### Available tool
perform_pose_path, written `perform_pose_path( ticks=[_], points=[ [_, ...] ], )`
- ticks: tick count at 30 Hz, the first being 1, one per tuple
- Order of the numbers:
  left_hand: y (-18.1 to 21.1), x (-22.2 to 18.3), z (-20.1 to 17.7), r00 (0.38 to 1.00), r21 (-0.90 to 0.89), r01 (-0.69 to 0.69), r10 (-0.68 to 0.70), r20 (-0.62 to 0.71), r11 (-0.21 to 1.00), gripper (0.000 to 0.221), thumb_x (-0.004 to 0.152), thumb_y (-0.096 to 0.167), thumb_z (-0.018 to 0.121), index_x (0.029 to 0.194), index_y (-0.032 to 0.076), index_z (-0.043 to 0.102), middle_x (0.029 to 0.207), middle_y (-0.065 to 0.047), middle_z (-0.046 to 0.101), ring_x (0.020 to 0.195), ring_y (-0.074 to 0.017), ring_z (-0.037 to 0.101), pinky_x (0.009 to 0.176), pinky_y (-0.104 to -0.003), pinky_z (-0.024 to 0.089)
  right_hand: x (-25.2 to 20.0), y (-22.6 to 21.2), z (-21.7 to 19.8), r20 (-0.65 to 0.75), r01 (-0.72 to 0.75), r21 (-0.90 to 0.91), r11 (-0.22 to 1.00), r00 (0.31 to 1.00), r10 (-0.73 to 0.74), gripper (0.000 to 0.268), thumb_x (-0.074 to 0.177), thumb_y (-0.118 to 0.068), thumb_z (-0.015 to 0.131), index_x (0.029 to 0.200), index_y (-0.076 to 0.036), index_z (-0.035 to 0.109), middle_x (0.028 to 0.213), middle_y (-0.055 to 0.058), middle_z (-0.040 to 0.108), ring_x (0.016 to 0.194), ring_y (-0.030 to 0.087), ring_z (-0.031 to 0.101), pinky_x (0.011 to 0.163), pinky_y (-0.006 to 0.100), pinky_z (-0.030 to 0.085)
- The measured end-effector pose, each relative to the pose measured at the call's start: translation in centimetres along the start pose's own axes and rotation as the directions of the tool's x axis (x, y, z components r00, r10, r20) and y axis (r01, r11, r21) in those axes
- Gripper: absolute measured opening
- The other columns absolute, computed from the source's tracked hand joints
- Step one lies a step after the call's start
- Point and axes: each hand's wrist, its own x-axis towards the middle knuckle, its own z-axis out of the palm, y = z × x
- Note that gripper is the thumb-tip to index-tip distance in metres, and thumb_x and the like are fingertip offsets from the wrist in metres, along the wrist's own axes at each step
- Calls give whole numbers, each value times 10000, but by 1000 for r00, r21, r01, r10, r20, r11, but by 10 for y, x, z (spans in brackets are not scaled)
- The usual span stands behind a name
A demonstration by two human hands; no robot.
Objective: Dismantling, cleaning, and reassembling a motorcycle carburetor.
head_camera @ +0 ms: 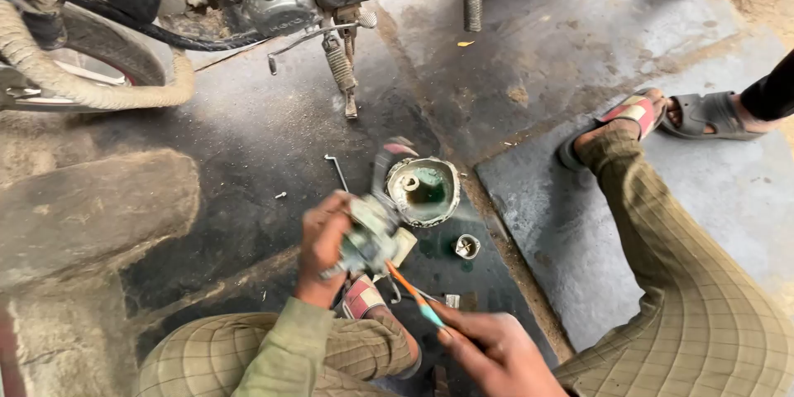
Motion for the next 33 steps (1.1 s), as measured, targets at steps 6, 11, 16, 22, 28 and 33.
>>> perform_pose_path(
  ticks=[6,11,16,22,28,33],
  points=[
    [-41,-1,-17,1000,224,-24,21,19,974,238,964,121,555,955,-65,701,849,-90,628,772,-125,530,659,-280,417,5,-13,0,-71,-392,-335,857,917,392,498,883,-166,744,1369,-68,703,816,157,771,706,131,705,676,315,540],
    [-1,2,-16,975,42,-205,207,-79,978,306,1003,185,478,957,-22,698,983,-117,683,875,-180,639,789,-318,528,-38,23,-28,-4,-507,230,831,853,521,389,918,-83,722,1290,28,744,824,51,776,753,90,638,667,276,490],
    [-14,-7,-21,970,-433,57,-153,-190,900,347,992,284,474,1023,20,696,975,-154,708,880,-269,681,814,-418,570,-53,33,-35,-41,-571,443,691,758,651,349,917,-71,730,1251,29,752,667,14,591,594,69,448,511,256,343],
    [-12,-14,-20,993,-710,91,-116,12,698,402,962,321,488,1093,0,692,1081,-207,713,928,-350,683,806,-476,554,-43,55,-46,-103,-558,460,691,739,666,438,888,-76,697,1310,32,745,633,19,557,537,97,445,470,257,325],
    [-15,-17,-16,992,-714,91,-128,2,694,418,983,329,493,1123,-17,682,1080,-208,702,940,-354,672,845,-479,548,-35,65,-44,-132,-577,533,619,665,735,424,892,-35,678,1301,62,733,642,30,558,559,99,436,486,264,326],
    [-9,-20,-6,993,-715,96,-119,18,693,438,1009,338,499,1158,-37,671,1079,-209,688,955,-359,660,893,-483,541,-18,69,-47,-299,-686,128,716,662,688,392,899,-77,694,1287,-61,745,729,-34,689,674,56,570,607,242,481]
  ],
)
